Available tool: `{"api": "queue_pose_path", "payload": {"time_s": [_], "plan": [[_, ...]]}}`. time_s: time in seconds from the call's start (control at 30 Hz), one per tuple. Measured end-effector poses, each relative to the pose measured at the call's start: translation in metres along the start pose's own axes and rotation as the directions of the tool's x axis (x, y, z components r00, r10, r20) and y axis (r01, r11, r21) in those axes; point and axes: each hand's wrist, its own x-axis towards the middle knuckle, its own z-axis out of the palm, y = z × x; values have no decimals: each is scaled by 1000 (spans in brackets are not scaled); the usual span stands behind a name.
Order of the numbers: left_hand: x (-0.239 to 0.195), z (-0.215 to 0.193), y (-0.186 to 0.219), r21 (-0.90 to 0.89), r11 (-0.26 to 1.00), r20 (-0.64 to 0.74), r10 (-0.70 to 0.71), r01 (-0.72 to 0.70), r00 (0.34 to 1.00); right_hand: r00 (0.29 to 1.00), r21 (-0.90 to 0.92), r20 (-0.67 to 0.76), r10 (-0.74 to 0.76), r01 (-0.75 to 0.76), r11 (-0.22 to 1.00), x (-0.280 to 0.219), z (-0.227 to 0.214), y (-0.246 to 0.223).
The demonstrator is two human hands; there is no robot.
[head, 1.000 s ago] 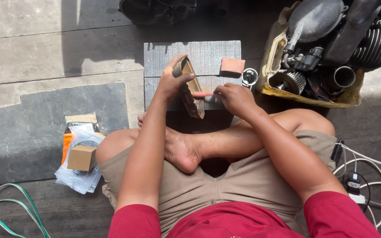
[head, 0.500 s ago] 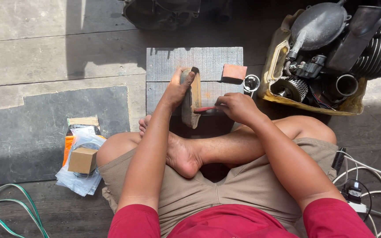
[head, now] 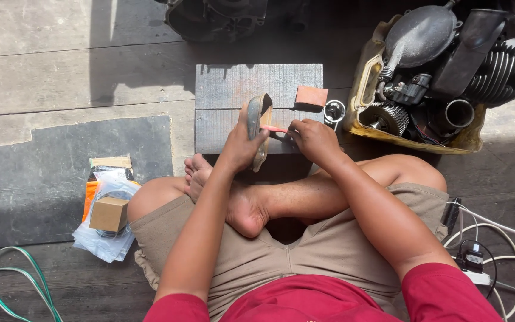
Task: Sanding a metal engine piston or component by hand using sandpaper to smooth the surface.
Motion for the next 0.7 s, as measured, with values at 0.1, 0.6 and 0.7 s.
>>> {"api": "queue_pose_path", "payload": {"time_s": [0.1, 0.6, 0.7], "plan": [[-15, 17, -31, 58, 998, -72, 33, -29, 997, 993, 20, 116, 15, -18, 1000, -8, -12, -10], [-15, 16, -59, -484, 872, -326, -94, -80, 941, 980, -53, -170, 104, -115, 992, -2, 2, 49], [-26, 8, -50, -949, 218, -229, 8, -226, 973, 950, -54, -303, 76, -97, 994, 27, -2, 45]]}}
